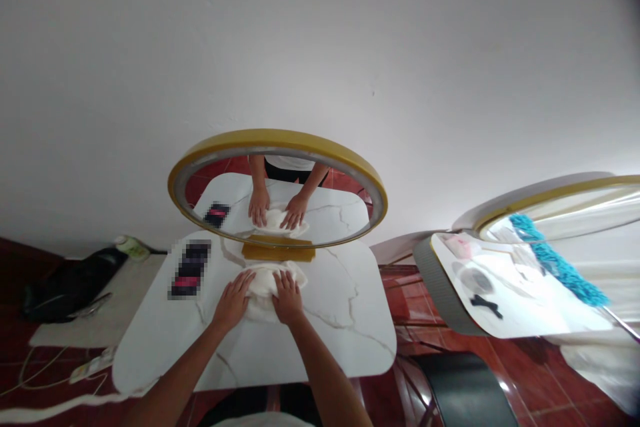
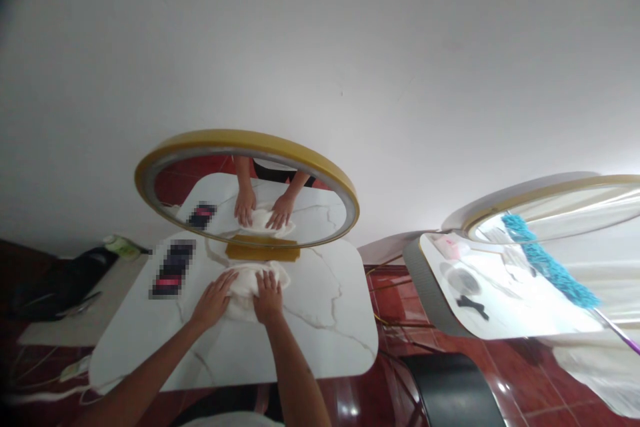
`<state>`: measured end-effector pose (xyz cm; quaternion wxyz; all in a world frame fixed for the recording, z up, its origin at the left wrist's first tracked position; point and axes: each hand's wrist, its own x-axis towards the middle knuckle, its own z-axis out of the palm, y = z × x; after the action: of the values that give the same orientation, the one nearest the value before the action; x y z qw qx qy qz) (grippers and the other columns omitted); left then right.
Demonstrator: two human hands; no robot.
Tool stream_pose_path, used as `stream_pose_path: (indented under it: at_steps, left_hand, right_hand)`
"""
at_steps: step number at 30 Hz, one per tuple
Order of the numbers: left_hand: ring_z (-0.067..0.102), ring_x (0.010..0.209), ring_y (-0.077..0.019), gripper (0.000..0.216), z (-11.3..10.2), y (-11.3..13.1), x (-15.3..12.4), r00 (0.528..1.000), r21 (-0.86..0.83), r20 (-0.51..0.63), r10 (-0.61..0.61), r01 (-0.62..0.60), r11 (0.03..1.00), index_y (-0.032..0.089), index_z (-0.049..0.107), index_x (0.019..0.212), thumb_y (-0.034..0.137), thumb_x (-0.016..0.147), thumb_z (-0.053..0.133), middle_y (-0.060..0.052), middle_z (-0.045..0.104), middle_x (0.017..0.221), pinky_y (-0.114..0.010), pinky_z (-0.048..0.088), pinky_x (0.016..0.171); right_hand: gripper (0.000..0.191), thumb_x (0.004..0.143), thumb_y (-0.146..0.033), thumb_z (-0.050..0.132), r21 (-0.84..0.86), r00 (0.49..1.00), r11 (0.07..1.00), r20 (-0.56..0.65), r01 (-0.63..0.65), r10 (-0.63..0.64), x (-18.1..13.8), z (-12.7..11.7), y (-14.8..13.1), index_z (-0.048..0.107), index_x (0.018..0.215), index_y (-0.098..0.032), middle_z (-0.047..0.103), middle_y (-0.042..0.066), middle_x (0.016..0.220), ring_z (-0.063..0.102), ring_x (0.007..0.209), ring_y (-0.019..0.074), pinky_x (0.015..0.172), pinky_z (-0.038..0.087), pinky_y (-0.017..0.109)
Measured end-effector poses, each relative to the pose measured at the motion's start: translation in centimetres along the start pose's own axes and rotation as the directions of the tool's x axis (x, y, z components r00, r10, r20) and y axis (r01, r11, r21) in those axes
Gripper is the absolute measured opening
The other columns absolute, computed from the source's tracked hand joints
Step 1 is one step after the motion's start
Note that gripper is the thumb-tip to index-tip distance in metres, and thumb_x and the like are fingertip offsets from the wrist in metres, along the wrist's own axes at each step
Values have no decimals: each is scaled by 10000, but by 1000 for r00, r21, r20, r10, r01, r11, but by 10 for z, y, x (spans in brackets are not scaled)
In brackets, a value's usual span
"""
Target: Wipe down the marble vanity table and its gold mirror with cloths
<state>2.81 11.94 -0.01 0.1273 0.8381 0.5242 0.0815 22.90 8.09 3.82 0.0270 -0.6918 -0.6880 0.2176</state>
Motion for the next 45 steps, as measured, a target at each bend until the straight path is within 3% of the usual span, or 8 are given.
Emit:
stream_pose_path:
  at_steps: [5, 9, 16, 20, 25, 32, 45]
  left_hand:
    - [285, 1358, -207, 678, -3, -5, 9, 1000, -25, 15, 16, -16, 1000, 226, 316, 1413, 81, 752, 362, -32, 327, 1478, -424, 282, 1084]
    - [265, 1366, -198, 707, -4, -4, -3, 999, -47, 24, 25, -24, 999, 241, 275, 1429, 76, 746, 358, -13, 307, 1488, -416, 272, 1090]
    - [225, 1382, -195, 731, 1, -2, -70, 996, -61, 34, 87, -85, 995, 277, 194, 1454, 82, 768, 354, 11, 269, 1502, -443, 241, 1114]
    - [257, 1371, -207, 745, 3, -4, -110, 987, -58, 67, 144, -140, 988, 323, 148, 1458, 111, 782, 378, 26, 280, 1496, -444, 268, 1107]
    - [276, 1363, -211, 730, 11, -4, -126, 987, -29, 50, 151, -150, 988, 321, 154, 1457, 125, 795, 391, 18, 294, 1490, -437, 295, 1094]
    - [281, 1358, -198, 703, 17, -4, -102, 991, 21, -22, 131, -130, 991, 288, 219, 1446, 105, 785, 373, 3, 313, 1483, -428, 273, 1094]
    - [314, 1342, -218, 651, 5, -3, -4, 999, 13, -40, 28, -28, 1000, 214, 342, 1404, 117, 761, 387, -42, 353, 1463, -418, 276, 1074]
  right_hand:
    - [627, 905, -319, 412, -7, 1000, 1000, -20, -2, 2, 8, 2, 0, 138, 1468, -289, 149, -18, 1526, 106, 1402, 203, 1108, 195, 412]
    - [628, 898, -316, 422, -2, 1000, 1000, -19, 0, 0, 0, 3, 0, 154, 1465, -292, 168, -7, 1523, 132, 1397, 211, 1101, 206, 429]
    - [670, 901, -524, 385, 53, 990, 989, 9, 138, -139, -60, 14, 4, 93, 1469, -318, 177, -2, 1518, 165, 1389, 253, 1096, 227, 462]
    - [714, 879, -544, 413, 77, 978, 979, 78, 189, -194, -97, 21, 7, 66, 1467, -334, 168, -12, 1517, 182, 1383, 271, 1100, 227, 472]
    - [723, 877, -516, 420, 101, 957, 966, 144, 240, -253, -111, 15, 9, 50, 1468, -326, 133, -9, 1525, 149, 1390, 276, 1104, 209, 480]
    - [729, 884, -593, 372, 50, 963, 972, 137, 228, -233, -86, 4, 7, 56, 1472, -299, 123, 7, 1528, 148, 1390, 276, 1098, 212, 469]
    - [699, 870, -447, 438, -7, 996, 996, 37, 85, -85, -4, -16, 3, 123, 1472, -279, 117, -3, 1532, 91, 1403, 229, 1103, 171, 432]
